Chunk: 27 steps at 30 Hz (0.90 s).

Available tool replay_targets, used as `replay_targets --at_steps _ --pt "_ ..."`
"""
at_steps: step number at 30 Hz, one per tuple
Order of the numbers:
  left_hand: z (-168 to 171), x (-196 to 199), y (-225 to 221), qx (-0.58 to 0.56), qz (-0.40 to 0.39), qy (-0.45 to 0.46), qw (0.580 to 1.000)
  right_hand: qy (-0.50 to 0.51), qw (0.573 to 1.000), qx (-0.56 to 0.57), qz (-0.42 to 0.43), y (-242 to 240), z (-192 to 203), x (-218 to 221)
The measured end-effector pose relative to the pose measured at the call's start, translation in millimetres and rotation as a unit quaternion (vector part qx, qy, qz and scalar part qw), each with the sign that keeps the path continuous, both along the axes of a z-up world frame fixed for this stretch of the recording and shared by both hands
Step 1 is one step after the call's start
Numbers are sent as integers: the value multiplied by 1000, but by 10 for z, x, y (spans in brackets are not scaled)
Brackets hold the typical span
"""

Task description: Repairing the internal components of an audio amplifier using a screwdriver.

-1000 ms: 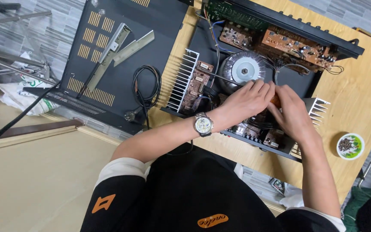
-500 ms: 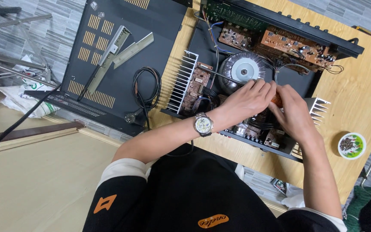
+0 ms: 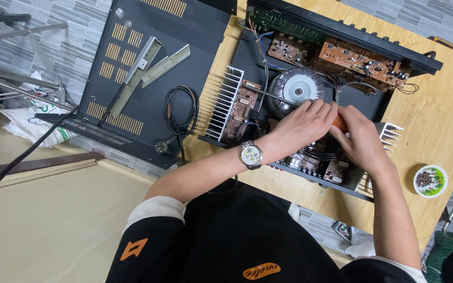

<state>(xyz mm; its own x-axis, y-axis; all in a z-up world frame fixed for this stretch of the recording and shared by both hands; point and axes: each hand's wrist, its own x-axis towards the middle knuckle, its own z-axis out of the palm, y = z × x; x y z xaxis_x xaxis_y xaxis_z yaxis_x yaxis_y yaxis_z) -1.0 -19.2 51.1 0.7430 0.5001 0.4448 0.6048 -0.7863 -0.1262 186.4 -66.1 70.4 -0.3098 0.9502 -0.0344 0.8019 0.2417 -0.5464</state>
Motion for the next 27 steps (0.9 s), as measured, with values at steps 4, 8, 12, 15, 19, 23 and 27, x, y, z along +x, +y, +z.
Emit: replay_targets --at_steps 4,8,12,15,19,23,27 --pt "3 14 -9 -16 2 1 1000 2 1000 -25 -4 56 59 20" --pt "38 8 17 -34 -3 -2 999 -6 999 -47 -14 116 147 -8" --pt "30 8 41 -71 -19 -4 997 -6 999 -28 -30 120 115 -7" --pt "40 -8 56 -92 -33 -10 995 1 999 -9 -39 84 177 -55" --pt "-24 10 73 -77 -25 -35 996 10 996 -32 -86 68 136 14" --pt "-35 3 74 -80 -36 -43 995 -1 990 -85 -114 66 101 33" --pt "11 -18 82 -58 -35 -49 997 14 994 -47 -95 46 25 74"
